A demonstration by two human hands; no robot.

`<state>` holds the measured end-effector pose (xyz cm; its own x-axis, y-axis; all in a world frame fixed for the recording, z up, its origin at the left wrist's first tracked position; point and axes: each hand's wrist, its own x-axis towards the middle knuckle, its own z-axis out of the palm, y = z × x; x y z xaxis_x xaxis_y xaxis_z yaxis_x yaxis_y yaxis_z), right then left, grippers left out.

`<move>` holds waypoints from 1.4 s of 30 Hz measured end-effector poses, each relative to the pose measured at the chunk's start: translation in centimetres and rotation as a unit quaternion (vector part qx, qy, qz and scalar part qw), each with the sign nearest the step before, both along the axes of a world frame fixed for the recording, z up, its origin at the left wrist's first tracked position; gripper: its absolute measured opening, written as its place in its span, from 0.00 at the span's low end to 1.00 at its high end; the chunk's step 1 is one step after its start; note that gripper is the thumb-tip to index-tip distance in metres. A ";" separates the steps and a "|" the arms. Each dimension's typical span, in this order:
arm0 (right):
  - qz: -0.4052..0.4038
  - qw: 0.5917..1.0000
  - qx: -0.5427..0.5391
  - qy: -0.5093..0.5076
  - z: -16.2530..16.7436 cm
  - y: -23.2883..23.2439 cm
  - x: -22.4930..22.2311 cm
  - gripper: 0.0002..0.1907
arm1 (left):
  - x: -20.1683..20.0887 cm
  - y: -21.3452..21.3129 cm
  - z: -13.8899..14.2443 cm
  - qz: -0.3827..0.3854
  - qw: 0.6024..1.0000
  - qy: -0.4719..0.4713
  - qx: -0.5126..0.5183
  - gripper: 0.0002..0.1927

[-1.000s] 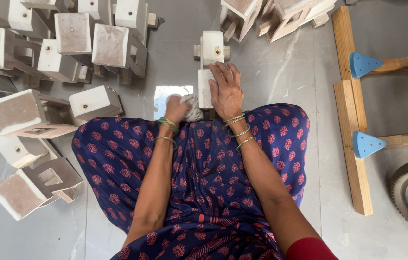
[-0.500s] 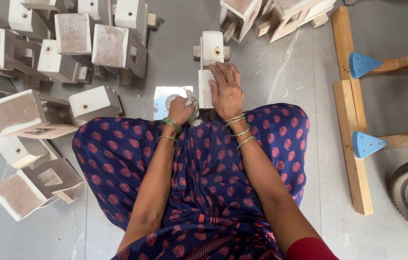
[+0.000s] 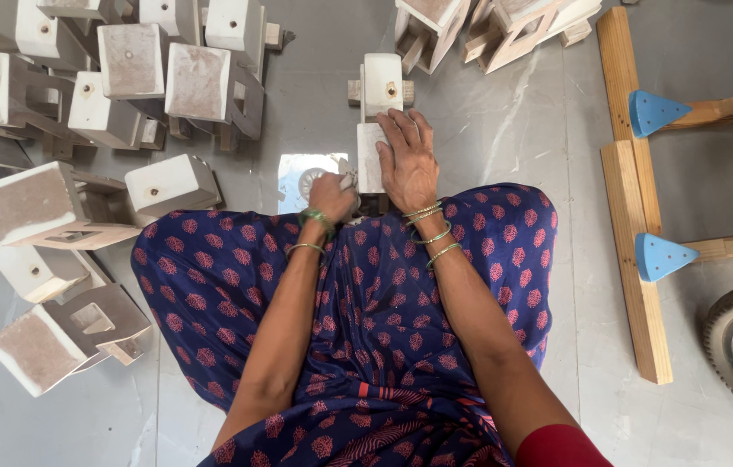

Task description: The person sits on the floor among many small wooden stool components and wipes each piece with a cloth, turning pieces over to clean different sides and setting wiped pieces aside in a pile.

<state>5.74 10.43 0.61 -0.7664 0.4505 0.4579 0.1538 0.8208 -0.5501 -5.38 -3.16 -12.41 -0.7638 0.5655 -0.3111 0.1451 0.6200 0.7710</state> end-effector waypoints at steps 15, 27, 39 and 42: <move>0.154 0.988 -0.014 0.030 5.3 -3.1 2.6 0.33 | 2.1 -3.1 9.5 0.035 0.771 -0.376 0.513 0.15; 0.047 0.999 -0.003 0.007 4.2 1.6 0.4 0.24 | 1.8 -1.5 7.3 -0.067 0.956 0.047 0.281 0.43; 0.148 0.977 0.140 -0.070 1.5 0.3 4.5 0.26 | 3.3 -0.3 5.2 0.005 0.970 0.167 0.174 0.22; 0.114 0.981 0.138 -0.069 1.5 0.7 2.8 0.24 | 3.0 -0.2 4.9 -0.011 0.968 0.178 0.176 0.22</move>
<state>8.58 11.10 2.10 -0.8957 0.1340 0.4239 0.0068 0.9575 -0.2883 -2.36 -3.33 -7.55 -0.7733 0.6065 0.1849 0.4508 0.3208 0.8330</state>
